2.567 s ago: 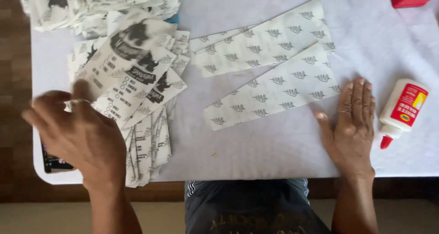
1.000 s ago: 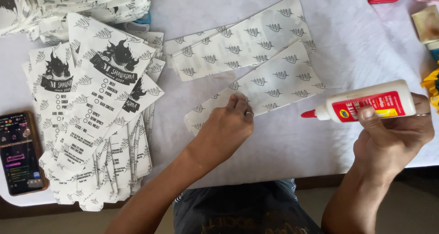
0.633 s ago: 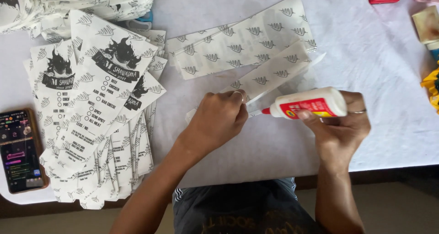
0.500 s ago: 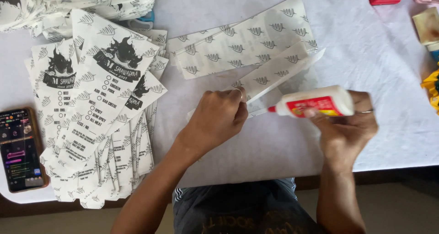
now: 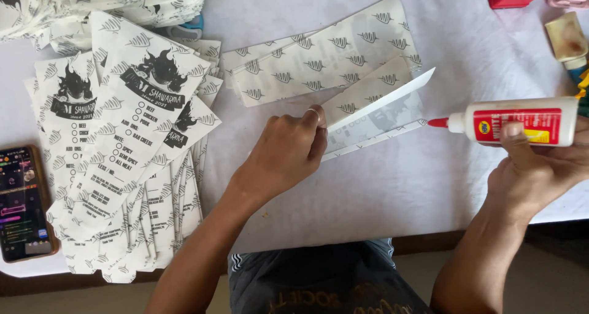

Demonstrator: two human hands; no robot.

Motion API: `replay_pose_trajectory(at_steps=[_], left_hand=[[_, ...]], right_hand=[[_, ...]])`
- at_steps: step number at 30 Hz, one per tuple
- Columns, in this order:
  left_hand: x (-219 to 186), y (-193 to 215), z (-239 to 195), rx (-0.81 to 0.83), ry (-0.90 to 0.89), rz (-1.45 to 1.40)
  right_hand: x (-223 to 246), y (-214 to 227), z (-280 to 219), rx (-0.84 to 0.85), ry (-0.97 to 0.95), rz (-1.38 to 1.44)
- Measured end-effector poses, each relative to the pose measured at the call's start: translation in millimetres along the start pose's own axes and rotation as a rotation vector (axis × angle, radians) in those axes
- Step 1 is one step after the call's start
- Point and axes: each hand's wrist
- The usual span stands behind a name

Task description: The person repeatedly applies glue to the edge of printed paper pouches and folds them shut to seal. They handle each pouch one at a time, pressing the glued edge to secure it, and stack the finished pouches on the table.

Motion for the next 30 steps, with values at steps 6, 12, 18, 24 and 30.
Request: replay_pose_trajectory(at_steps=[6, 12, 18, 24, 30], left_hand=[[0, 2, 1, 0.000, 0.003, -0.029], [7, 6, 5, 0.017, 0.050, -0.136], [12, 13, 11, 0.054, 0.102, -0.276], [17, 19, 16, 0.092, 0.165, -0.347], [27, 19, 19, 0.104, 0.135, -0.345]], right_hand=[[-1, -11, -4, 0.071, 0.097, 0.021], [11, -39, -30, 0.135, -0.045, 0.131], [49, -76, -73, 0.290, -0.166, 0.154], [63, -107, -113, 0.399, -0.191, 0.247], [81, -132, -143, 0.453, -0.207, 0.391]])
Point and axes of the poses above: each hand's wrist, its own z-axis towards the middle knuckle, its own y-axis out of the back of the hand, x = y × z, and after that the axes turned 7 degrees about -z, right-handed
